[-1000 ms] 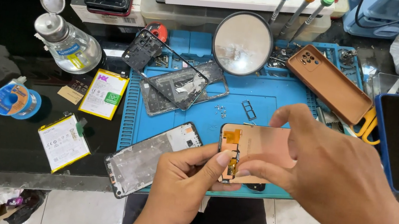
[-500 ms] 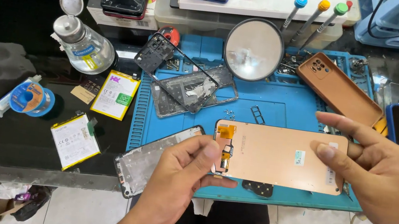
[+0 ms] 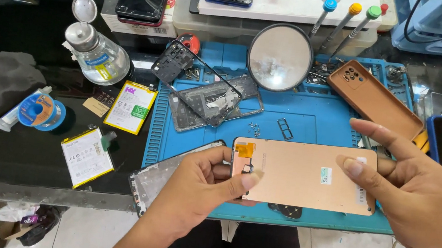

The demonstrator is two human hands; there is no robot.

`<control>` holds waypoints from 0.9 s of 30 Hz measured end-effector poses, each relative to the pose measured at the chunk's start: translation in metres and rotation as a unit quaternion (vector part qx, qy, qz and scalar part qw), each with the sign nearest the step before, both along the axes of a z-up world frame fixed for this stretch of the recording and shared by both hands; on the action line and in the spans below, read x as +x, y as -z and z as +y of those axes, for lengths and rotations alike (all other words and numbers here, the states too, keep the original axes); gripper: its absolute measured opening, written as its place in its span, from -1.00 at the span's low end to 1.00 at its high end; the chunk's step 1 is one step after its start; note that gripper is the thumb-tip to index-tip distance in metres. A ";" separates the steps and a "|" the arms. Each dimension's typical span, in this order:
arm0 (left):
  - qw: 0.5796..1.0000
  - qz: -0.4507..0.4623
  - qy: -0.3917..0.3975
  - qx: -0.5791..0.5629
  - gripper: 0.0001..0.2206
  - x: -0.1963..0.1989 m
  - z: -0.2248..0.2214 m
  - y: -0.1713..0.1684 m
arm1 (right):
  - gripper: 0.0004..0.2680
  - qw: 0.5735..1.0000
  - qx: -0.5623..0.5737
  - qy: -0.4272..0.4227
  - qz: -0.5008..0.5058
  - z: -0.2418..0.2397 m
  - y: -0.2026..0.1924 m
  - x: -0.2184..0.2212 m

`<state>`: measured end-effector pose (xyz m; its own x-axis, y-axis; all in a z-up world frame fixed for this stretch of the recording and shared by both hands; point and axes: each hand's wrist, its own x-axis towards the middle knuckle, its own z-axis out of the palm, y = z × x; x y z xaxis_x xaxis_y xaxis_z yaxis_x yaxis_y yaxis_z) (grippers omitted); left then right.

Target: Disassembling a smartphone to test and install a new screen component, including handling the battery and motherboard.

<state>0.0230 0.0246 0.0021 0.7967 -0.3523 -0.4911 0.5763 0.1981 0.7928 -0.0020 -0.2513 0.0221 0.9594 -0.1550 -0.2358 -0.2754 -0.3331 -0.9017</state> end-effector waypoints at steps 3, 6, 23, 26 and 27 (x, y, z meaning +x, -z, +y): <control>1.000 -0.020 -0.002 0.004 -0.64 -0.001 0.000 0.013 | -0.50 0.999 -0.016 -0.018 -0.022 0.000 0.002 0.000; 0.999 -0.038 -0.007 0.001 -0.67 -0.004 0.002 0.019 | -0.79 0.996 -0.083 -0.023 -0.014 -0.006 0.007 0.001; 0.986 0.085 0.043 -0.137 -0.69 0.002 0.009 0.048 | -0.32 0.976 0.075 -0.132 -0.155 0.000 0.016 -0.010; 0.978 0.124 0.092 -0.137 -0.70 -0.001 0.003 0.050 | -0.56 0.939 0.118 -0.230 -0.227 0.023 0.009 -0.017; 0.974 0.139 0.113 -0.139 -0.71 -0.002 0.002 0.053 | -0.46 0.907 0.145 -0.289 -0.270 0.030 0.008 -0.017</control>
